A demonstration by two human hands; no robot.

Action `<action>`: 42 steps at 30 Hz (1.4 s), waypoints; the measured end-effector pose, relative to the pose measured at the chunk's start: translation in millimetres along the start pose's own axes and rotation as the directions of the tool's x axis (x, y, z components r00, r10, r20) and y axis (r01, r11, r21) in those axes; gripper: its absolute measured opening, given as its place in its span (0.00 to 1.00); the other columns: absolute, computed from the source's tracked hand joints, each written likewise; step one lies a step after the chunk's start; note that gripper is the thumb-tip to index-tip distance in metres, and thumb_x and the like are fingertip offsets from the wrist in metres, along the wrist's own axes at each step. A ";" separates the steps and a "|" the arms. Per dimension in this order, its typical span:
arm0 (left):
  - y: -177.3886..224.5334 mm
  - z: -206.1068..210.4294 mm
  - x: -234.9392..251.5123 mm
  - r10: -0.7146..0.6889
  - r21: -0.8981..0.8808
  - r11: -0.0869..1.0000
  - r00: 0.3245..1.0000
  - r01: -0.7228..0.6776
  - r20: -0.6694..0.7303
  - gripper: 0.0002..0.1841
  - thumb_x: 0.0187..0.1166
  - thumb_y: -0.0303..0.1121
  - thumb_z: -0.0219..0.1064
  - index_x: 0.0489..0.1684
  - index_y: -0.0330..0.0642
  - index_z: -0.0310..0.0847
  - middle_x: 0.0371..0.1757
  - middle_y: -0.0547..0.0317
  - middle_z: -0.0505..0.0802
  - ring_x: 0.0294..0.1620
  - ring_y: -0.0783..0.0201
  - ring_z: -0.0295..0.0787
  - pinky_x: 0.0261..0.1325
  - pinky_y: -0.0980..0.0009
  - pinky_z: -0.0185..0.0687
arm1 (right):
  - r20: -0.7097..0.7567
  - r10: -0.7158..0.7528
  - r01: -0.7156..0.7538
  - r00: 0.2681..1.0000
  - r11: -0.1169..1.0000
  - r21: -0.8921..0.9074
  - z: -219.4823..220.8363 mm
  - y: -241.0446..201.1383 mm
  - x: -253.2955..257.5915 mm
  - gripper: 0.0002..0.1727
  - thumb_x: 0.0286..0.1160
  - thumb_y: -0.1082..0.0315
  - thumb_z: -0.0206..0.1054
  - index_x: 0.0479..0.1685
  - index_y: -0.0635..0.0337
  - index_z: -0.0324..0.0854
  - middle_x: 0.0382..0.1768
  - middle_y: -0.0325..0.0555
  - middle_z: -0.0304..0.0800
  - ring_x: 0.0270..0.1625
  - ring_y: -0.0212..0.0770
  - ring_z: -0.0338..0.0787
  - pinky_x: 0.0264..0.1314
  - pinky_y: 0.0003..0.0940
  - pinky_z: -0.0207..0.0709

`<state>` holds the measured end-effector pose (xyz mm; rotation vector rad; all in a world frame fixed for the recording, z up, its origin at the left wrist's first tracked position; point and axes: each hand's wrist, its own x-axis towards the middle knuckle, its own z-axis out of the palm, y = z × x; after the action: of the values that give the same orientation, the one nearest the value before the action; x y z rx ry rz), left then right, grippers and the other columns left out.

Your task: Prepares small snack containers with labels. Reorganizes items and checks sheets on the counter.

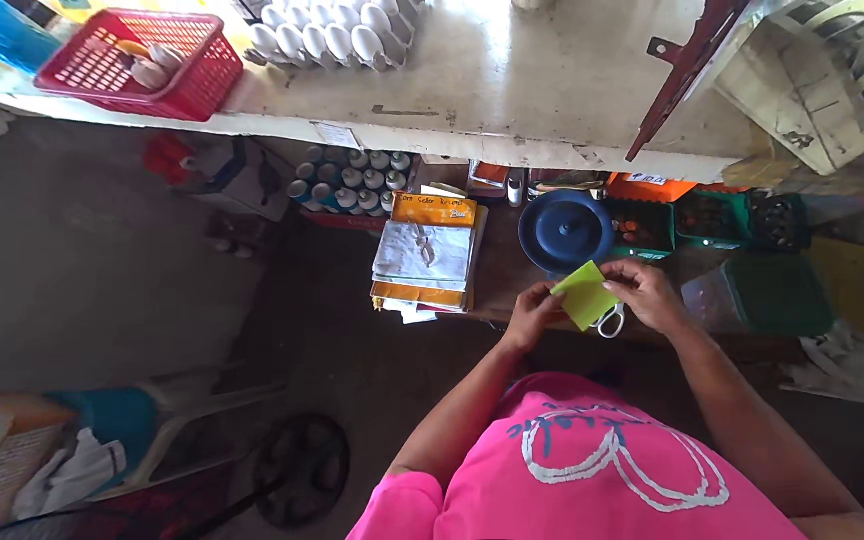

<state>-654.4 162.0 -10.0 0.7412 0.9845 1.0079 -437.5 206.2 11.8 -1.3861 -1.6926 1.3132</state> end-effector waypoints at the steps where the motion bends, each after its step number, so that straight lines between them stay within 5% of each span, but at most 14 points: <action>1: 2.9 -2.3 0.8 -0.090 -0.043 0.995 0.993 0.094 0.072 0.20 0.92 0.35 0.40 0.63 0.32 0.76 0.50 0.55 0.94 0.49 0.64 0.94 0.54 0.64 0.90 | 0.021 -0.019 0.020 1.000 0.999 -0.036 -2.1 0.0 1.6 0.12 0.79 0.75 0.65 0.56 0.71 0.85 0.51 0.53 0.92 0.51 0.33 0.90 0.59 0.30 0.83; 4: 1.9 -10.3 5.9 -0.199 -0.115 0.960 0.910 0.257 0.364 0.32 0.93 0.49 0.22 0.81 0.40 0.62 0.65 0.53 0.90 0.60 0.59 0.91 0.59 0.62 0.89 | 0.110 -0.105 0.114 0.988 0.990 -0.079 -7.8 -0.9 5.7 0.10 0.81 0.75 0.63 0.53 0.70 0.87 0.50 0.52 0.92 0.51 0.30 0.89 0.60 0.26 0.82; 9: -18.2 -6.6 6.3 -0.132 -0.234 0.931 0.856 0.280 0.500 0.38 0.78 0.64 0.63 0.79 0.45 0.63 0.67 0.54 0.90 0.65 0.54 0.90 0.65 0.57 0.88 | 0.092 -0.180 0.182 0.979 0.983 -0.013 -0.6 -3.2 12.3 0.08 0.79 0.78 0.65 0.49 0.69 0.87 0.46 0.46 0.92 0.49 0.25 0.89 0.58 0.22 0.82; 14: -28.4 -6.8 7.8 -0.081 -0.348 0.879 0.822 0.325 0.563 0.50 0.59 0.79 0.64 0.76 0.49 0.73 0.67 0.55 0.91 0.66 0.55 0.89 0.65 0.59 0.87 | 0.099 -0.213 0.208 0.972 0.976 0.061 7.1 -1.7 14.4 0.06 0.77 0.79 0.64 0.46 0.70 0.86 0.42 0.42 0.91 0.44 0.20 0.87 0.53 0.17 0.82; 17: -28.8 -4.5 4.1 -0.102 -0.368 0.877 0.868 0.310 0.487 0.44 0.68 0.70 0.68 0.75 0.43 0.71 0.64 0.53 0.92 0.63 0.56 0.91 0.64 0.61 0.89 | 0.085 -0.210 0.213 0.974 0.977 -0.023 11.7 -3.9 13.6 0.07 0.79 0.77 0.65 0.47 0.70 0.86 0.44 0.46 0.91 0.47 0.25 0.88 0.57 0.21 0.82; 19: -31.5 -3.2 4.0 -0.097 -0.408 0.869 0.903 0.281 0.418 0.41 0.74 0.61 0.70 0.77 0.40 0.63 0.64 0.51 0.91 0.60 0.55 0.92 0.60 0.62 0.90 | 0.001 -0.245 0.244 0.969 0.964 -0.109 17.5 -4.0 11.5 0.11 0.78 0.72 0.68 0.50 0.71 0.86 0.49 0.55 0.92 0.52 0.38 0.90 0.62 0.34 0.82; 22: -36.5 -2.3 6.1 -0.040 -0.458 0.861 0.928 0.221 0.371 0.53 0.56 0.61 0.83 0.80 0.43 0.57 0.62 0.55 0.91 0.60 0.58 0.93 0.61 0.63 0.91 | -0.120 -0.225 0.205 0.967 0.966 -0.159 29.1 -12.6 4.5 0.26 0.69 0.55 0.75 0.52 0.73 0.83 0.49 0.61 0.89 0.52 0.48 0.88 0.59 0.43 0.82; 25: -36.2 3.1 6.6 -0.007 -0.457 0.877 0.956 0.147 0.295 0.52 0.57 0.58 0.84 0.78 0.42 0.58 0.60 0.58 0.92 0.57 0.61 0.93 0.60 0.64 0.91 | -0.197 -0.163 0.137 0.967 0.981 -0.138 38.2 -18.5 -0.2 0.32 0.63 0.51 0.79 0.55 0.72 0.83 0.54 0.63 0.85 0.56 0.51 0.84 0.61 0.47 0.78; 29: -26.8 9.3 6.2 -0.098 -0.483 0.864 0.988 0.144 0.120 0.23 0.94 0.43 0.43 0.80 0.39 0.57 0.64 0.50 0.87 0.63 0.57 0.88 0.67 0.59 0.85 | -0.314 -0.268 0.209 0.911 0.955 -0.211 41.4 -9.5 0.6 0.22 0.70 0.57 0.75 0.48 0.71 0.86 0.53 0.64 0.87 0.56 0.54 0.86 0.62 0.48 0.80; 32: -16.1 15.5 7.9 -0.247 -0.602 0.770 0.969 0.210 0.021 0.30 0.95 0.52 0.28 0.77 0.40 0.63 0.64 0.45 0.87 0.65 0.52 0.88 0.68 0.56 0.84 | -0.276 -0.156 0.104 0.948 0.975 -0.196 40.8 -6.1 -1.1 0.26 0.72 0.61 0.75 0.63 0.73 0.82 0.60 0.68 0.85 0.59 0.56 0.87 0.62 0.47 0.82; 34: -14.3 17.1 9.4 -0.283 -0.641 0.737 0.959 0.215 -0.003 0.31 0.95 0.54 0.28 0.77 0.39 0.63 0.67 0.43 0.86 0.67 0.49 0.86 0.70 0.53 0.82 | -0.214 -0.014 -0.002 0.977 0.997 -0.076 40.9 -1.1 2.6 0.30 0.73 0.67 0.75 0.73 0.72 0.73 0.59 0.65 0.86 0.57 0.49 0.90 0.60 0.41 0.85; 38: -11.1 18.7 7.1 -0.254 -0.326 0.923 0.960 0.205 -0.115 0.28 0.97 0.46 0.32 0.81 0.33 0.62 0.69 0.43 0.83 0.67 0.55 0.84 0.69 0.58 0.81 | -0.178 0.021 -0.026 0.984 0.999 -0.027 38.6 6.3 12.9 0.21 0.73 0.76 0.72 0.65 0.73 0.80 0.47 0.61 0.92 0.48 0.42 0.91 0.56 0.36 0.84; 40: -13.5 14.8 6.8 -0.094 -0.064 0.994 0.985 0.085 -0.146 0.20 0.95 0.34 0.45 0.71 0.27 0.70 0.59 0.46 0.87 0.57 0.63 0.87 0.62 0.64 0.85 | -0.160 0.026 -0.039 0.987 0.996 -0.082 31.7 2.2 17.7 0.19 0.74 0.75 0.72 0.64 0.71 0.81 0.48 0.60 0.93 0.49 0.44 0.92 0.58 0.39 0.84; 42: -16.7 10.8 9.9 -0.039 -0.039 0.999 0.982 0.032 -0.183 0.12 0.88 0.25 0.57 0.61 0.26 0.75 0.49 0.49 0.90 0.48 0.65 0.91 0.55 0.66 0.89 | -0.205 -0.023 -0.020 0.978 0.978 -0.206 28.5 -4.0 19.6 0.19 0.75 0.73 0.73 0.63 0.69 0.83 0.52 0.61 0.92 0.54 0.49 0.92 0.62 0.45 0.84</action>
<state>-636.8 164.3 -23.4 0.6063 1.1323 1.0739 -469.8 215.6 2.9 -1.5799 -1.7237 0.9741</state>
